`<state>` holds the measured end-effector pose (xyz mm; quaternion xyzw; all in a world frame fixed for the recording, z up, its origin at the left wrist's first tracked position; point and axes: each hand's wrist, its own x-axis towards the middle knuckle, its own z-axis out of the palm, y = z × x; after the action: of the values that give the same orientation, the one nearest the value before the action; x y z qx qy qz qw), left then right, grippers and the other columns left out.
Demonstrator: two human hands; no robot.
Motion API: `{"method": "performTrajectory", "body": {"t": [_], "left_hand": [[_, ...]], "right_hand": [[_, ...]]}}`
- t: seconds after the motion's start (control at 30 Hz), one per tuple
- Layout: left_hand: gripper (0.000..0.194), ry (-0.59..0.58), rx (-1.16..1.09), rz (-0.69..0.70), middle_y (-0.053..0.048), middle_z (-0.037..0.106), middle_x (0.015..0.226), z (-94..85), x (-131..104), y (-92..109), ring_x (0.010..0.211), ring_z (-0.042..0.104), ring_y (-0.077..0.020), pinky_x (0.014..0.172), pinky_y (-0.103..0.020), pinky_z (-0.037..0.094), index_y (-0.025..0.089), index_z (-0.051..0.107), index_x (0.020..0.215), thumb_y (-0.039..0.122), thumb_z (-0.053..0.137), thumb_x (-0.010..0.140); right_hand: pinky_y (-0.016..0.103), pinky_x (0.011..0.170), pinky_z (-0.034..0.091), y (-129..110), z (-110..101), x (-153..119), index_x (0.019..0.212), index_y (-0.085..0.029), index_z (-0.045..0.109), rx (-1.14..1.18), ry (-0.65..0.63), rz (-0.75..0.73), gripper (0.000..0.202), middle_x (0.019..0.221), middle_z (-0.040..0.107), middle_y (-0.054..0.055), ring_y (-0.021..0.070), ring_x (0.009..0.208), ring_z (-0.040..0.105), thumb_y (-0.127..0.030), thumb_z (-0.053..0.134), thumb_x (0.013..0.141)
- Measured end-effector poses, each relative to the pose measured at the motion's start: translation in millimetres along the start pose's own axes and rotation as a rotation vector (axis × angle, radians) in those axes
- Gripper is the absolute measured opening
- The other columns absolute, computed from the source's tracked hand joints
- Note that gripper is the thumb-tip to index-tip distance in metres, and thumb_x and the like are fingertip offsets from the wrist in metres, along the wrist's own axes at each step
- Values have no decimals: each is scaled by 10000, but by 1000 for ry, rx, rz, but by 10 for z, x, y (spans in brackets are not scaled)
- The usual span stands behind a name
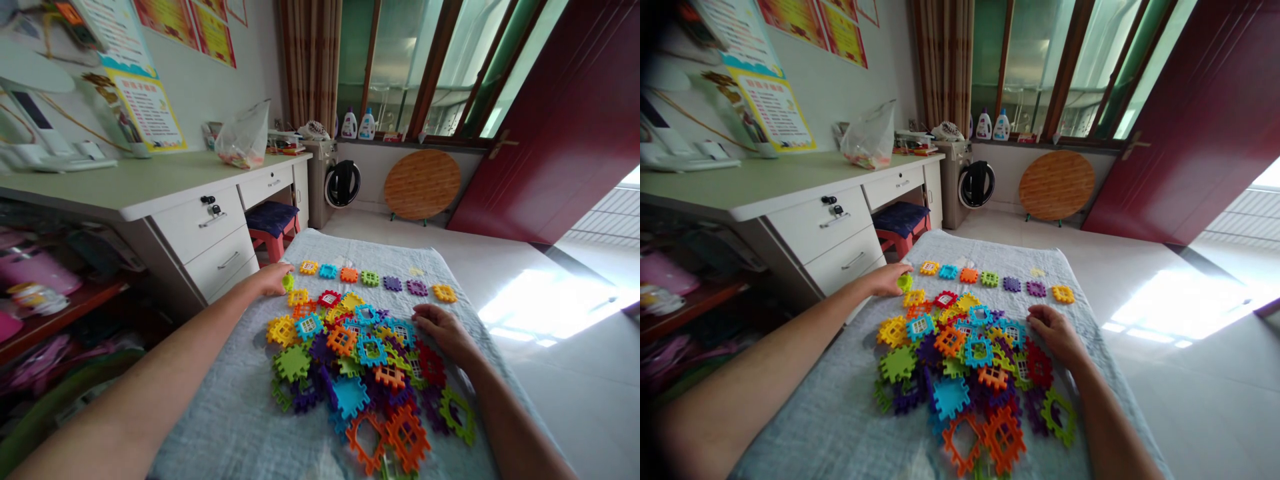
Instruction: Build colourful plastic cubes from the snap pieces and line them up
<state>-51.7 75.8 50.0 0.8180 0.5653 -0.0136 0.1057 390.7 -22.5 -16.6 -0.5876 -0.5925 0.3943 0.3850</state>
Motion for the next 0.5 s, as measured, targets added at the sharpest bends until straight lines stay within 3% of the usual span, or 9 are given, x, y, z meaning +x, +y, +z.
{"method": "performTrajectory", "body": {"t": [0.2, 0.37, 0.5], "left_hand": [[785, -125, -61, 41, -66, 580, 1239, 20, 94, -130, 1089, 562, -230, 891, -264, 431, 210, 437, 1274, 202, 714, 540], [568, -98, 37, 85, -84, 607, 1155, 14, 110, -221, 1037, 571, -250, 862, -278, 432, 179, 588, 1090, 238, 713, 539], [474, -91, 57, 109, -49, 630, 1052, -15, 91, -183, 957, 585, -234, 799, -265, 439, 197, 633, 994, 241, 693, 526]], "right_hand": [[334, 756, 513, 25, -5, 12, 1009, -202, 603, 12, -16, 8, 363, 917, 696, 56, 209, 844, 634, -437, 645, 736], [335, 749, 519, 12, -5, 5, 1012, -206, 609, 3, -9, 16, 369, 913, 698, 55, 212, 835, 641, -449, 642, 736], [348, 764, 522, -15, -1, -4, 1002, -207, 617, -11, -2, 14, 372, 907, 702, 56, 223, 851, 645, -460, 644, 730]]}}
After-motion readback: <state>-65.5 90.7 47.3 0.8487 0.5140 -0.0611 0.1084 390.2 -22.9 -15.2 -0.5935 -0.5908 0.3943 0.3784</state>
